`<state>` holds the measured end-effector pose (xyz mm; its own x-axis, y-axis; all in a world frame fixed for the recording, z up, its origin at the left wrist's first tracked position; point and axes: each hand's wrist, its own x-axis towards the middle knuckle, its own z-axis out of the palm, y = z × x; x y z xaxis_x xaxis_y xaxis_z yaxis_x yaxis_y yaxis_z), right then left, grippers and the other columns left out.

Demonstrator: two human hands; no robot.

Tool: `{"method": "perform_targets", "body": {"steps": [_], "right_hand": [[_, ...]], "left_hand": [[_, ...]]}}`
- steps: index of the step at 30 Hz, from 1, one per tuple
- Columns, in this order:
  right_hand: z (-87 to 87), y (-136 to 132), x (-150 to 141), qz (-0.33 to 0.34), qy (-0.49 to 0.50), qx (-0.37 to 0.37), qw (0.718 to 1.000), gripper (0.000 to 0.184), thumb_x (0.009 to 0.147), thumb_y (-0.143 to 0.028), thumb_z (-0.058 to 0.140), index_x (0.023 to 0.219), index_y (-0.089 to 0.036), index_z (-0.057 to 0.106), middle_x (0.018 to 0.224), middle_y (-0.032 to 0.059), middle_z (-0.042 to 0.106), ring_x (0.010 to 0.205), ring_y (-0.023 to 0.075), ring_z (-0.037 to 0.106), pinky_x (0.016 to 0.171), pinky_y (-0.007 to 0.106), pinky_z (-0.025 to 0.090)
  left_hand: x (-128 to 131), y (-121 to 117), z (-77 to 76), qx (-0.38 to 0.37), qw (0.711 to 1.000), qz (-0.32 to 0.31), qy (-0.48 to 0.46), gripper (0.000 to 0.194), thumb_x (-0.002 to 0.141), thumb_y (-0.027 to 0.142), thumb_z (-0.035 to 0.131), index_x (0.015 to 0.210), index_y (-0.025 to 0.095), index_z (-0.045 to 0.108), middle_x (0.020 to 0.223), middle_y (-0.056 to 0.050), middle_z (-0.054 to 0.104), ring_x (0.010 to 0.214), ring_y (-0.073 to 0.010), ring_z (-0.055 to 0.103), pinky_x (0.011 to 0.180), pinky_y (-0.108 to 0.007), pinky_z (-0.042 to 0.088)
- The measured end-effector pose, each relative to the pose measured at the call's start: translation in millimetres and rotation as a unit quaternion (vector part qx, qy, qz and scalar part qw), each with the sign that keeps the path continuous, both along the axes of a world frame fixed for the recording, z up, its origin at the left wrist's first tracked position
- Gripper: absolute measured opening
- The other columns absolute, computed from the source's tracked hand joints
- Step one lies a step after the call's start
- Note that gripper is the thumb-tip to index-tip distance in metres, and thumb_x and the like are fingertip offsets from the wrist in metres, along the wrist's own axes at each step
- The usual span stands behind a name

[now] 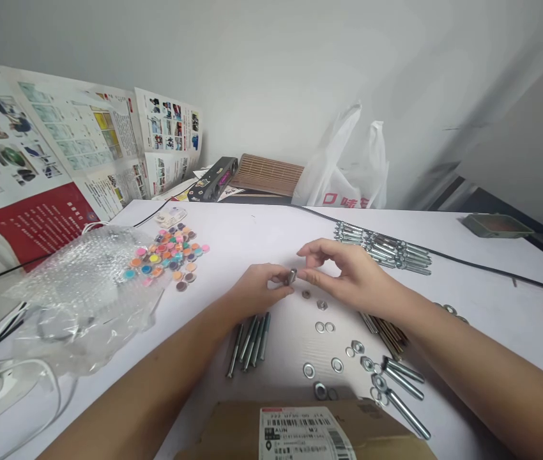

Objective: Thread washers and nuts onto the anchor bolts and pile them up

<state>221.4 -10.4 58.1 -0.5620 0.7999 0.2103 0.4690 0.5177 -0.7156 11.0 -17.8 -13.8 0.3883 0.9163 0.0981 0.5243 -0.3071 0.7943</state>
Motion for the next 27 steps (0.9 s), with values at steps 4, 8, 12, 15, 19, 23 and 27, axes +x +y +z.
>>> {"method": "perform_targets", "body": {"steps": [4, 8, 12, 15, 19, 23, 27], "right_hand": [[13.1, -22.0, 8.6, 0.111, -0.141, -0.075, 0.981, 0.022, 0.089, -0.042, 0.054, 0.083, -0.022, 0.062, 0.062, -0.0041, 0.052, 0.055, 0.0089, 0.047, 0.051, 0.022, 0.036], [0.1, -45.4, 0.8, 0.207, -0.263, -0.075, 0.939, 0.015, 0.081, -0.031, 0.061, 0.073, -0.019, 0.06, 0.059, -0.003, 0.054, 0.052, 0.0094, 0.045, 0.05, 0.024, 0.029], [-23.6, -52.3, -7.2, 0.224, -0.278, -0.035, 0.934, 0.016, 0.078, -0.033, 0.064, 0.089, -0.022, 0.065, 0.07, -0.0011, 0.062, 0.065, 0.015, 0.054, 0.059, 0.027, 0.034], [-32.5, -50.1, -7.2, 0.265, -0.251, -0.051, 0.93, 0.009, 0.082, -0.03, 0.062, 0.081, -0.023, 0.066, 0.074, -0.0025, 0.064, 0.07, 0.0142, 0.057, 0.064, 0.027, 0.037], [-29.7, -47.3, -6.8, 0.233, -0.262, -0.057, 0.935, 0.016, 0.078, -0.034, 0.07, 0.078, -0.019, 0.064, 0.078, 0.0003, 0.063, 0.077, 0.0173, 0.058, 0.067, 0.029, 0.039], [-23.7, -46.5, -5.1, 0.213, -0.272, -0.053, 0.937, 0.023, 0.074, -0.034, 0.074, 0.073, -0.016, 0.06, 0.081, 0.0024, 0.062, 0.081, 0.0185, 0.057, 0.068, 0.029, 0.039], [-26.0, -44.5, 0.1, 0.232, -0.236, -0.107, 0.938, 0.019, 0.074, -0.026, 0.075, 0.068, -0.016, 0.06, 0.078, -0.0002, 0.061, 0.08, 0.0145, 0.057, 0.07, 0.026, 0.04]], "left_hand": [[-0.7, 0.2, -0.5, -0.032, 0.999, 0.009, -0.015, 0.022, 0.074, 0.028, 0.069, 0.094, 0.02, 0.069, 0.089, 0.001, 0.071, 0.086, -0.0155, 0.063, 0.083, -0.027, 0.047], [-2.2, -0.2, 0.8, -0.072, 0.997, 0.024, -0.028, 0.037, 0.07, 0.035, 0.074, 0.104, 0.021, 0.069, 0.101, -0.001, 0.071, 0.09, -0.0173, 0.064, 0.085, -0.029, 0.048], [-3.2, -1.0, 3.9, -0.099, 0.993, 0.024, -0.058, 0.038, 0.072, 0.038, 0.073, 0.106, 0.023, 0.069, 0.108, -0.001, 0.069, 0.092, -0.0174, 0.063, 0.085, -0.029, 0.049], [-2.5, -0.8, 3.9, -0.094, 0.994, 0.017, -0.06, 0.033, 0.074, 0.036, 0.072, 0.103, 0.022, 0.07, 0.104, -0.001, 0.071, 0.092, -0.0171, 0.063, 0.087, -0.03, 0.049], [-1.7, 0.9, 0.8, -0.078, 0.994, 0.004, -0.081, 0.026, 0.075, 0.032, 0.07, 0.097, 0.017, 0.071, 0.1, -0.003, 0.072, 0.089, -0.0157, 0.065, 0.088, -0.028, 0.05], [-2.4, 2.6, -1.5, -0.081, 0.992, -0.001, -0.098, 0.03, 0.076, 0.033, 0.07, 0.102, 0.017, 0.07, 0.101, -0.004, 0.072, 0.089, -0.0152, 0.066, 0.088, -0.026, 0.05], [-3.1, 3.6, -1.6, -0.076, 0.994, -0.004, -0.084, 0.024, 0.079, 0.032, 0.066, 0.097, 0.017, 0.071, 0.097, -0.003, 0.073, 0.084, -0.0142, 0.066, 0.084, -0.025, 0.05]]}}
